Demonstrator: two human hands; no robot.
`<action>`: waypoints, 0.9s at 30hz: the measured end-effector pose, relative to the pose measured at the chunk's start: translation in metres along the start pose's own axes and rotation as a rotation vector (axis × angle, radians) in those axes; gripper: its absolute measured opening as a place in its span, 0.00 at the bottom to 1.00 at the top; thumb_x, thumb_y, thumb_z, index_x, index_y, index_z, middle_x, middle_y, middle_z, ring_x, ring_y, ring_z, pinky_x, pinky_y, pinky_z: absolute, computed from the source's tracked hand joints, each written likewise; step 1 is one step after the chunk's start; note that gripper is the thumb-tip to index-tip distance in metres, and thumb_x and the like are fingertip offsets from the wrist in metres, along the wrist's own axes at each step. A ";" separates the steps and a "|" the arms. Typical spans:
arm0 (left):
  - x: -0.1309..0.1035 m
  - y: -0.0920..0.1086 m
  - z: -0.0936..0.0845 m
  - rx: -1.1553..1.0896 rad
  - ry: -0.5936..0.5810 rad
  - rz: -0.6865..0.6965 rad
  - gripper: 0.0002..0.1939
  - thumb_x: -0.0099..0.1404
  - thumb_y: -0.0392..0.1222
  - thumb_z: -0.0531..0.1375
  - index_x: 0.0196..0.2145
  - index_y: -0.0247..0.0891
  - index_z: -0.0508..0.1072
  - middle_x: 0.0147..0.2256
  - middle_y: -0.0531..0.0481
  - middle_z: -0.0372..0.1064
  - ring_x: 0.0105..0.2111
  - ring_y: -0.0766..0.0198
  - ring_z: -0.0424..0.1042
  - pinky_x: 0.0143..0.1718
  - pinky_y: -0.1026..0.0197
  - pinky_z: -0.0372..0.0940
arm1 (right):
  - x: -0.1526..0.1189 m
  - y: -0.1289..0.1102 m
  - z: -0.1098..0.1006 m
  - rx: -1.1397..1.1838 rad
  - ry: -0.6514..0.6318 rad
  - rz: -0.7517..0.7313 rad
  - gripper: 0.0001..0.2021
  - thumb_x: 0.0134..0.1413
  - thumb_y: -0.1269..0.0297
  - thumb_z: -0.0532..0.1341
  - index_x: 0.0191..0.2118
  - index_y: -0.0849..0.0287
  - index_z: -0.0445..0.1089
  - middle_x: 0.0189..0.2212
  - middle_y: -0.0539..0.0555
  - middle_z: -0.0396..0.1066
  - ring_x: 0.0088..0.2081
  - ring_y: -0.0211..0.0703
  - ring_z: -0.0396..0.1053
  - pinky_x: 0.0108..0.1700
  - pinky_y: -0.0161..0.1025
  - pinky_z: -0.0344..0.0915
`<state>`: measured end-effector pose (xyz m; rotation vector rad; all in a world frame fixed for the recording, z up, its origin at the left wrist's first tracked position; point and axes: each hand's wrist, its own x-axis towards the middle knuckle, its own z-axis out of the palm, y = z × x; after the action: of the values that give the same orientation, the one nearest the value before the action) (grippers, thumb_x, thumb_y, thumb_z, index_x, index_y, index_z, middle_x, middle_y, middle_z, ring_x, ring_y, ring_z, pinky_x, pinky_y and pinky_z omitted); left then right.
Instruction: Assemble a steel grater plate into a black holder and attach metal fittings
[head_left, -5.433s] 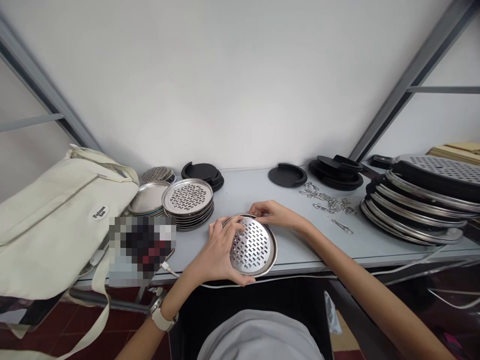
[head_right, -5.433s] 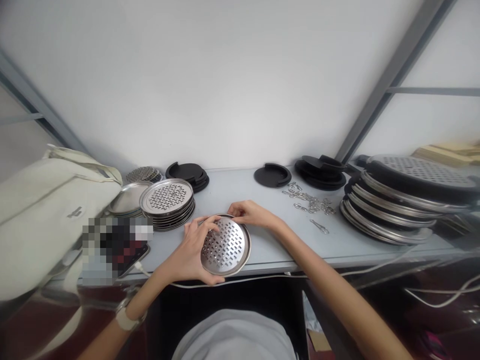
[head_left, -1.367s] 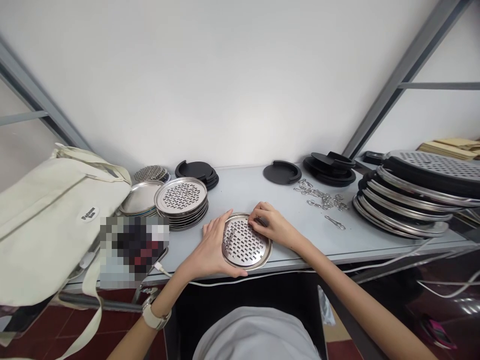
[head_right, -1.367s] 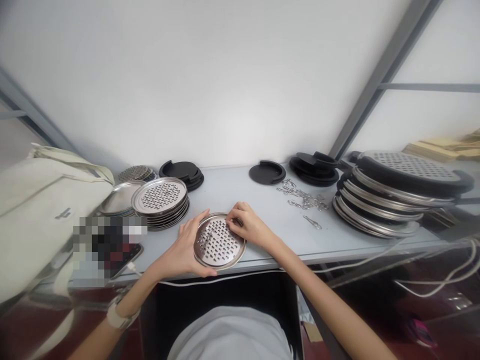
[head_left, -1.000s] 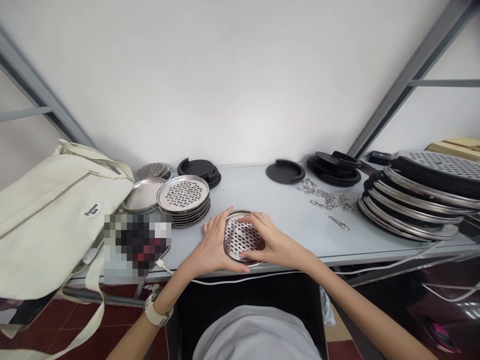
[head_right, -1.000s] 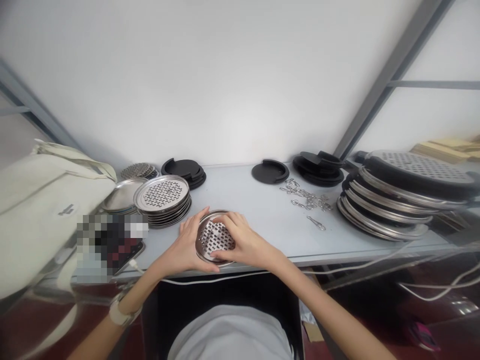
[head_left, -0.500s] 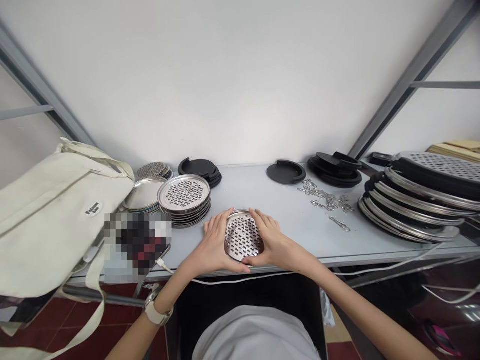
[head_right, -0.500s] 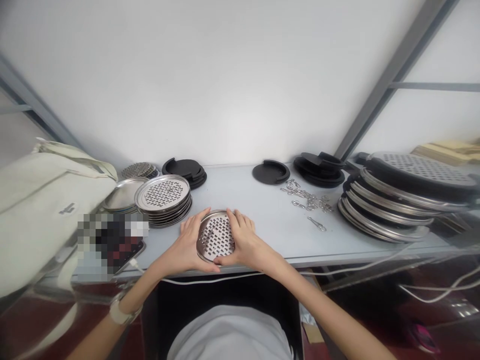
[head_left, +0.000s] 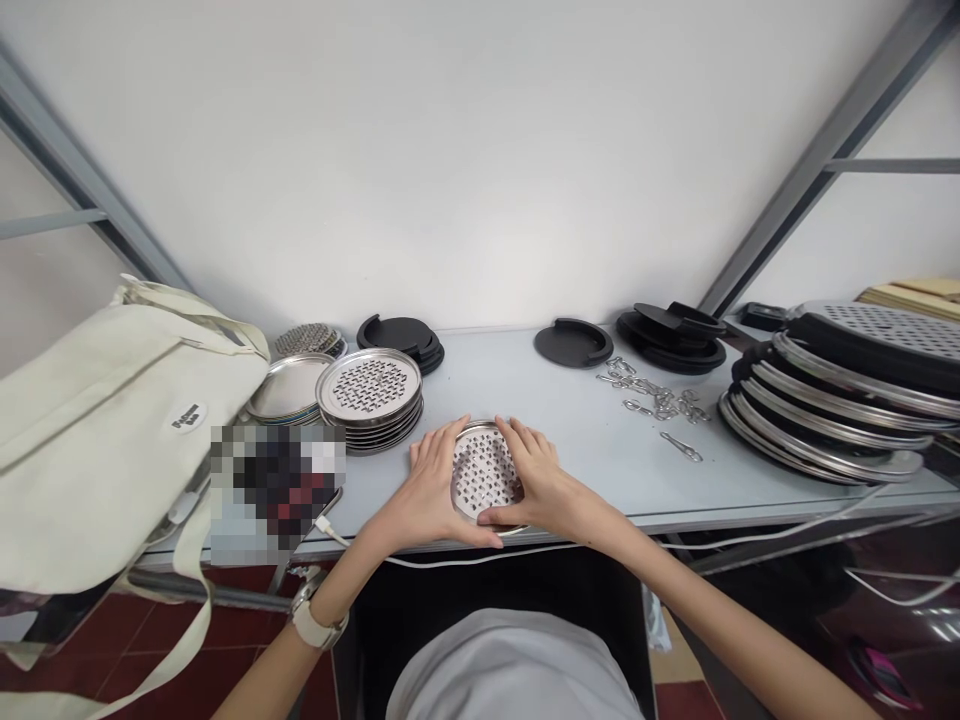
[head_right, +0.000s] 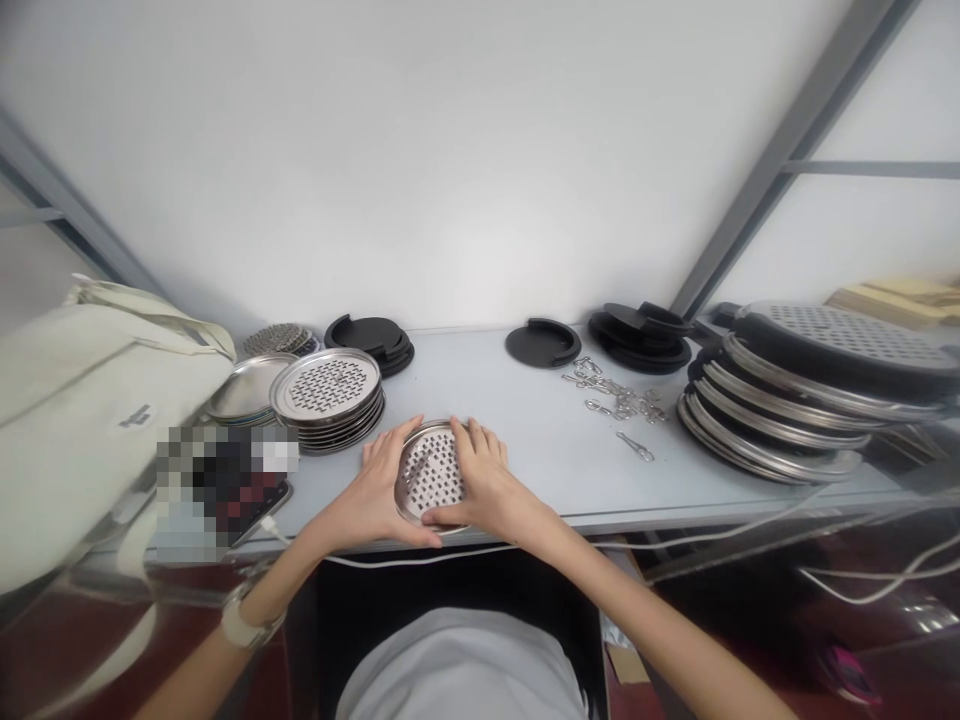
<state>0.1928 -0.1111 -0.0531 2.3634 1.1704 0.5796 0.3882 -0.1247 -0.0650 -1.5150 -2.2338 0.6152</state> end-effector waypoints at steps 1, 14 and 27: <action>0.000 0.000 0.000 0.000 0.002 -0.002 0.64 0.36 0.65 0.67 0.62 0.43 0.38 0.59 0.41 0.43 0.57 0.44 0.46 0.57 0.45 0.44 | 0.000 0.000 0.000 0.008 0.013 0.000 0.57 0.35 0.44 0.66 0.65 0.58 0.32 0.62 0.68 0.39 0.63 0.63 0.34 0.58 0.60 0.43; 0.000 -0.002 0.003 0.059 0.042 0.033 0.54 0.47 0.64 0.63 0.62 0.46 0.38 0.62 0.42 0.38 0.61 0.47 0.40 0.59 0.47 0.38 | 0.005 0.008 -0.009 0.034 0.304 -0.083 0.40 0.48 0.47 0.60 0.62 0.54 0.41 0.58 0.63 0.50 0.60 0.58 0.46 0.57 0.57 0.50; -0.017 -0.014 -0.093 0.440 0.334 -0.005 0.09 0.66 0.40 0.51 0.42 0.40 0.67 0.41 0.49 0.65 0.44 0.57 0.63 0.46 0.55 0.57 | 0.012 0.025 -0.010 0.176 0.427 -0.081 0.11 0.60 0.59 0.50 0.46 0.55 0.60 0.44 0.56 0.61 0.49 0.47 0.60 0.53 0.47 0.57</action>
<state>0.1240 -0.0990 0.0119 2.6944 1.5862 0.8077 0.4089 -0.1039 -0.0698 -1.3164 -1.8549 0.4048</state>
